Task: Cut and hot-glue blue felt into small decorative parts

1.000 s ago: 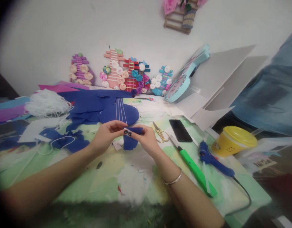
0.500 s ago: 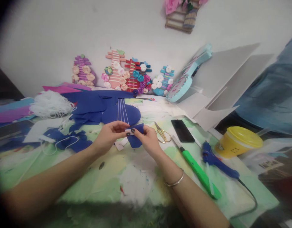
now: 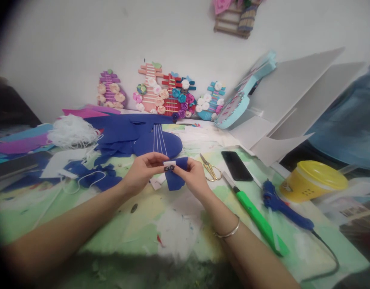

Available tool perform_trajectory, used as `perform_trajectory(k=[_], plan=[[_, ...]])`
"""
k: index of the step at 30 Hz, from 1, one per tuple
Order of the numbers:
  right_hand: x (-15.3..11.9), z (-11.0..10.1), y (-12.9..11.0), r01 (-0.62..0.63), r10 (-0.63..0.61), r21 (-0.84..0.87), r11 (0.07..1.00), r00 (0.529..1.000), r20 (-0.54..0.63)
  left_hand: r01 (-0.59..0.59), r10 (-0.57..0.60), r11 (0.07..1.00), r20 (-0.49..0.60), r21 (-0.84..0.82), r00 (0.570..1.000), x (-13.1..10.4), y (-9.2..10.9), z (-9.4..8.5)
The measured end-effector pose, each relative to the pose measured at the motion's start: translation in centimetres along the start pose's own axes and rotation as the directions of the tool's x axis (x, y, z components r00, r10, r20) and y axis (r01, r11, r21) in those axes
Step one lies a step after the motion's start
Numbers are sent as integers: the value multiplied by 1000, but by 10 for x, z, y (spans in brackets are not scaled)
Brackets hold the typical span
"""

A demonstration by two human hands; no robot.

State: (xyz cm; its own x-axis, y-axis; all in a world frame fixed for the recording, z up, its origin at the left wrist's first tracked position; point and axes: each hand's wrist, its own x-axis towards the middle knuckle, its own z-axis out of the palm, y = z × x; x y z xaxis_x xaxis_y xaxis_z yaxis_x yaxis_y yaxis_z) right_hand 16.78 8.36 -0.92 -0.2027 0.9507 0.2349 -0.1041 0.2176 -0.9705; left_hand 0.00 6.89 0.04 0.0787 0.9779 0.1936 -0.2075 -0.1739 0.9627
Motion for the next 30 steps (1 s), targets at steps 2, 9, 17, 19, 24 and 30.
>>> perform_trajectory(k=[2, 9, 17, 19, 24, 30], plan=[[0, 0, 0, 10, -11, -18, 1000, 1000, -10, 7, -7, 1000, 5, -14, 1000, 0, 1, 0], [0, -1, 1, 29, -28, -58, 998, 1000, 6, 18, -17, 1000, 21, -25, 1000, 0, 2, 0], [0, -3, 0, 33, -31, -92, 995, 999, 26, 62, -63, 998, 45, 24, 997, 0, 3, -2], [0, -3, -1, 35, -32, -82, 996, 999, 35, 64, -65, 998, 50, 26, 997, 0, 3, -2], [-1, -3, -1, 49, -47, -22, 999, 997, 65, 67, -67, 998, 44, 21, 997, -1, 3, -1], [-1, -1, -2, 36, -39, 36, 999, 994, 101, 47, -49, 998, 47, 33, 998, 0, 4, -3]])
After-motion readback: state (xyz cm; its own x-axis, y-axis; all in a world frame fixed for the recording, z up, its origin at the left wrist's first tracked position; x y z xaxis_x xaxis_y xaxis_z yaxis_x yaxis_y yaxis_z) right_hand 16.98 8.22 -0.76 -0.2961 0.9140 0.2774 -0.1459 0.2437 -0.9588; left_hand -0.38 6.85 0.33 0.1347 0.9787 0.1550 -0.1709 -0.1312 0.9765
